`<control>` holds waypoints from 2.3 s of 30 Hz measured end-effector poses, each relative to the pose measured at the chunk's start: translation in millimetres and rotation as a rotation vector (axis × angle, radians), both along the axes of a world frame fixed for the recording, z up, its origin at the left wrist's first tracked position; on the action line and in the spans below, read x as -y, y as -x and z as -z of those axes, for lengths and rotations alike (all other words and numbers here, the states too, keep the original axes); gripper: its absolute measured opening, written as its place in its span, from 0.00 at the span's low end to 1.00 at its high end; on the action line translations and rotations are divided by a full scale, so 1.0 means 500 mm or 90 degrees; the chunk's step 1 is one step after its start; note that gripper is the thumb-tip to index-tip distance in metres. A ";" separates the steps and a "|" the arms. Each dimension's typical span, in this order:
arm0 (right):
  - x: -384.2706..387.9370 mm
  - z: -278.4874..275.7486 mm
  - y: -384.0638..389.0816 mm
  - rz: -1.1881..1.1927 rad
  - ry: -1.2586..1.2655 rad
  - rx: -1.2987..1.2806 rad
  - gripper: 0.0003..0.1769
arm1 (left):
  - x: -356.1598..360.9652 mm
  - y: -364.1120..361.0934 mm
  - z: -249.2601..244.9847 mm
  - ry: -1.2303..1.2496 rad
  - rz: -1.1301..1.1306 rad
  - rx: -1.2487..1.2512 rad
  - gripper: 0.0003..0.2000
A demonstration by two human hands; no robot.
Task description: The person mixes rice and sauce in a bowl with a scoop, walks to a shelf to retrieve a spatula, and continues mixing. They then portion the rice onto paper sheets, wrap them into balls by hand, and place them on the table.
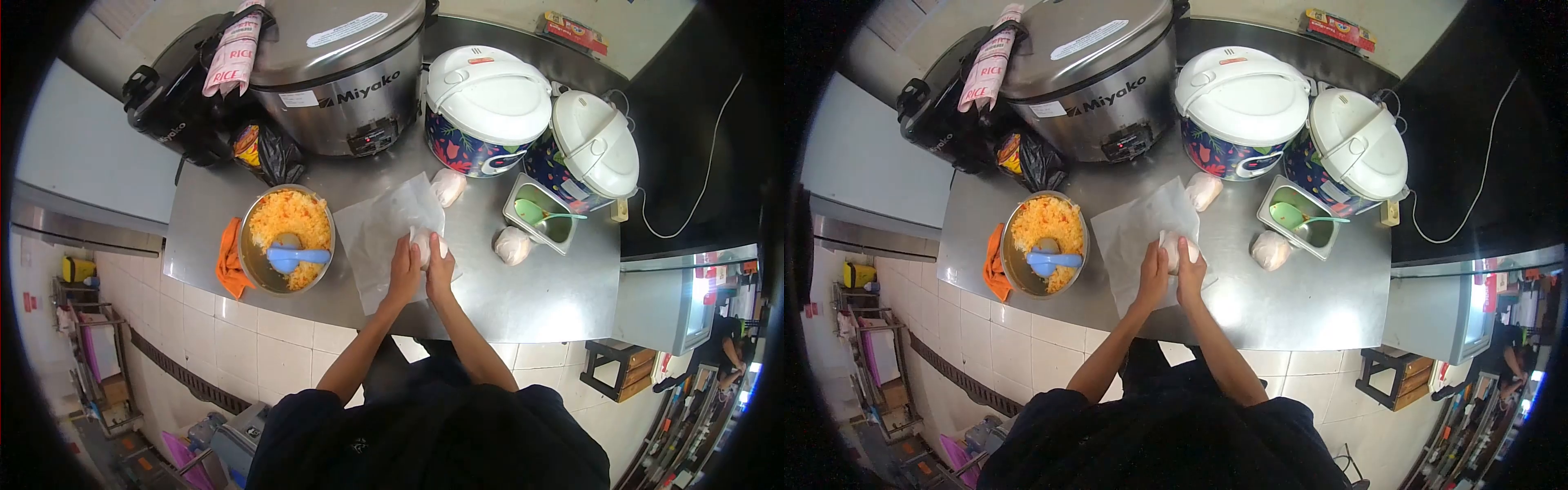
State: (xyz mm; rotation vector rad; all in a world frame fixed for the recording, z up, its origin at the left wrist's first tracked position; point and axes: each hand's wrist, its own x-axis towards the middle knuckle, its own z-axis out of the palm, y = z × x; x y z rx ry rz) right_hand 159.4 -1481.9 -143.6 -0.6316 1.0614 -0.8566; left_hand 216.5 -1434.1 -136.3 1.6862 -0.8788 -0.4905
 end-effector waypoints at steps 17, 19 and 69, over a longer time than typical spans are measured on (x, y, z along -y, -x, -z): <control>0.059 -0.034 0.059 0.050 0.285 -0.390 0.24 | -0.026 0.041 0.088 -0.120 -0.004 0.167 0.26; 0.088 -0.036 0.068 0.049 0.290 -0.389 0.24 | -0.077 0.051 0.070 -0.198 0.085 0.288 0.28; -0.210 -0.185 -0.436 -1.120 1.051 -0.621 0.10 | -0.349 -0.408 -0.046 0.351 -0.561 -0.352 0.37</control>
